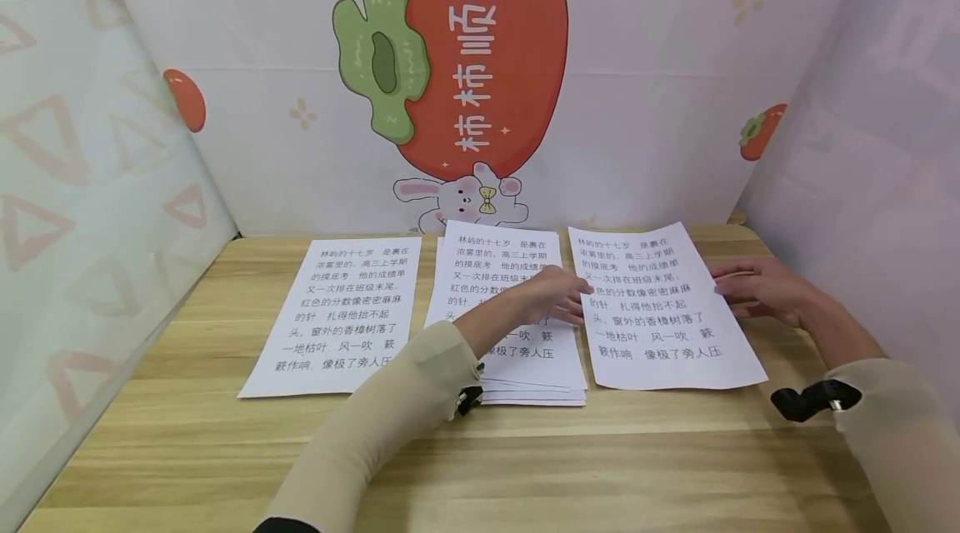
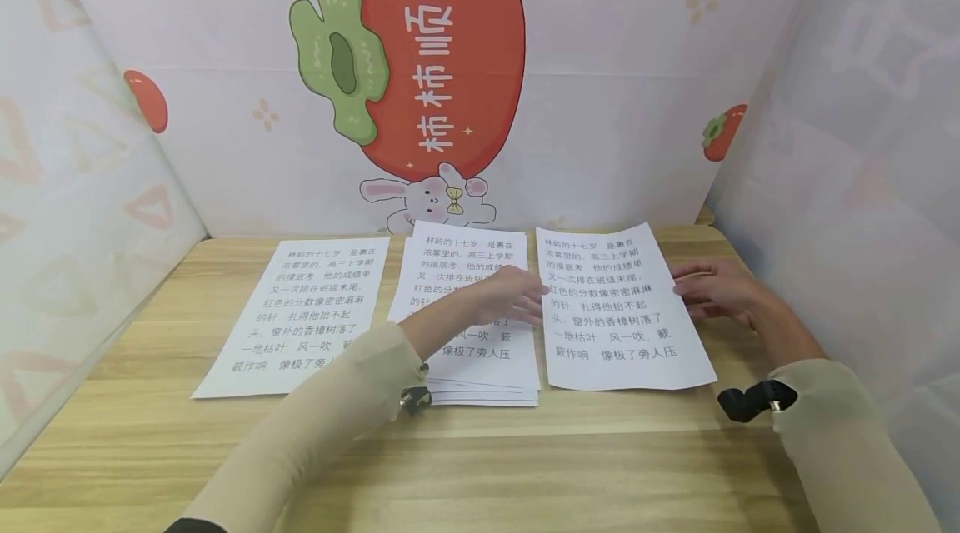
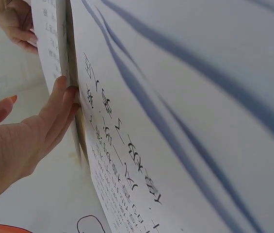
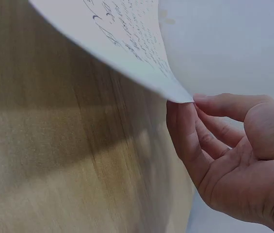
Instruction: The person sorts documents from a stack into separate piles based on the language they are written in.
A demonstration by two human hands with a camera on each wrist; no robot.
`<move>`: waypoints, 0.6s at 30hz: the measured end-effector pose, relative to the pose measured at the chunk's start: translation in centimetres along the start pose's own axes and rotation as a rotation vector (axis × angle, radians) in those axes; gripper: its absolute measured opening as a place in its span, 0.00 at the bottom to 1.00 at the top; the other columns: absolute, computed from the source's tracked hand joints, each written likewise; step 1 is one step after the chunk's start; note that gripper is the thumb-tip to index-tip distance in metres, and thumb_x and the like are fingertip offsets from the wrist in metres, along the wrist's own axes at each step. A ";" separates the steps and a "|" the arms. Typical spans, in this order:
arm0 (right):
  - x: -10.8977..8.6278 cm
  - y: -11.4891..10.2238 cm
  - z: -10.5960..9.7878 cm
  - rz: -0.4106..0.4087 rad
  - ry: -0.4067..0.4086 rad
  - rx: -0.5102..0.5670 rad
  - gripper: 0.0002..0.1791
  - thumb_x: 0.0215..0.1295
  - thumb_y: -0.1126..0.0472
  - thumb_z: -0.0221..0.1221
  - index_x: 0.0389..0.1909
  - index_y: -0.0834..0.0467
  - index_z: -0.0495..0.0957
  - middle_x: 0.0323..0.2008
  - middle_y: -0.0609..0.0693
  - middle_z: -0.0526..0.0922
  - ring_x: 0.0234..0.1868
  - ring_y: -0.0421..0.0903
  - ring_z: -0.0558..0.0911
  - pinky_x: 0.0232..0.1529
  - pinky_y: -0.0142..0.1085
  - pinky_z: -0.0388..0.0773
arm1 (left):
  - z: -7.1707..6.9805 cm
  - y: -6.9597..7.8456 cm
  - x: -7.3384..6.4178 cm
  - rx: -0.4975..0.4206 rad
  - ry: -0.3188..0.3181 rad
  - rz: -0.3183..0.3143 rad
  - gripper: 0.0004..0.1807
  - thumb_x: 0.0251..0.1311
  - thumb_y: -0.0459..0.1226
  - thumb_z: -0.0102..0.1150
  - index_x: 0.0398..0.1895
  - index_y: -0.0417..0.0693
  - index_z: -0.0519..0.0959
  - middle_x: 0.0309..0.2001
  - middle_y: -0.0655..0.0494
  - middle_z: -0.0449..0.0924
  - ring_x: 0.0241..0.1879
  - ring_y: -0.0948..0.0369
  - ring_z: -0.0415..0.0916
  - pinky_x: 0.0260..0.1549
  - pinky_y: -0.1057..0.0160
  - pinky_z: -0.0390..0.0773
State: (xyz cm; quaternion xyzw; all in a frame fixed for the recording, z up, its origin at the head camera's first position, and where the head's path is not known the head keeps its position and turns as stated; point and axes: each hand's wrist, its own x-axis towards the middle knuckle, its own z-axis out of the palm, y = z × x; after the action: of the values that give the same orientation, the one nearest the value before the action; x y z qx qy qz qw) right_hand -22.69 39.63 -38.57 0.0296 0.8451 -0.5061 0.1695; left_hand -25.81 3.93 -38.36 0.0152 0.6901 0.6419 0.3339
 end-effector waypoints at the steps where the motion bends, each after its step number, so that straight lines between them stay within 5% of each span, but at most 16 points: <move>1: 0.0 0.0 0.1 0.002 0.004 -0.008 0.35 0.76 0.61 0.59 0.73 0.76 0.58 0.44 0.43 0.86 0.41 0.39 0.86 0.43 0.40 0.88 | 0.0 0.0 0.0 0.001 -0.004 0.000 0.15 0.67 0.30 0.62 0.53 0.30 0.76 0.44 0.37 0.80 0.46 0.44 0.85 0.39 0.58 0.90; 18: -0.9 0.1 0.3 0.023 0.003 0.024 0.36 0.78 0.60 0.56 0.73 0.78 0.52 0.44 0.52 0.88 0.41 0.40 0.87 0.43 0.40 0.89 | -0.5 0.5 -0.9 0.053 -0.007 -0.001 0.21 0.68 0.32 0.61 0.61 0.31 0.75 0.51 0.33 0.77 0.50 0.44 0.83 0.46 0.55 0.89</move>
State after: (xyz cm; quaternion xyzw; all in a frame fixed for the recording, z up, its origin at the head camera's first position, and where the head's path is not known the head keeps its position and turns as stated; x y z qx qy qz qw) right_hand -21.77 39.52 -38.52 0.0423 0.8389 -0.5142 0.1735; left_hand -25.55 3.13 -37.57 0.0261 0.7056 0.6231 0.3363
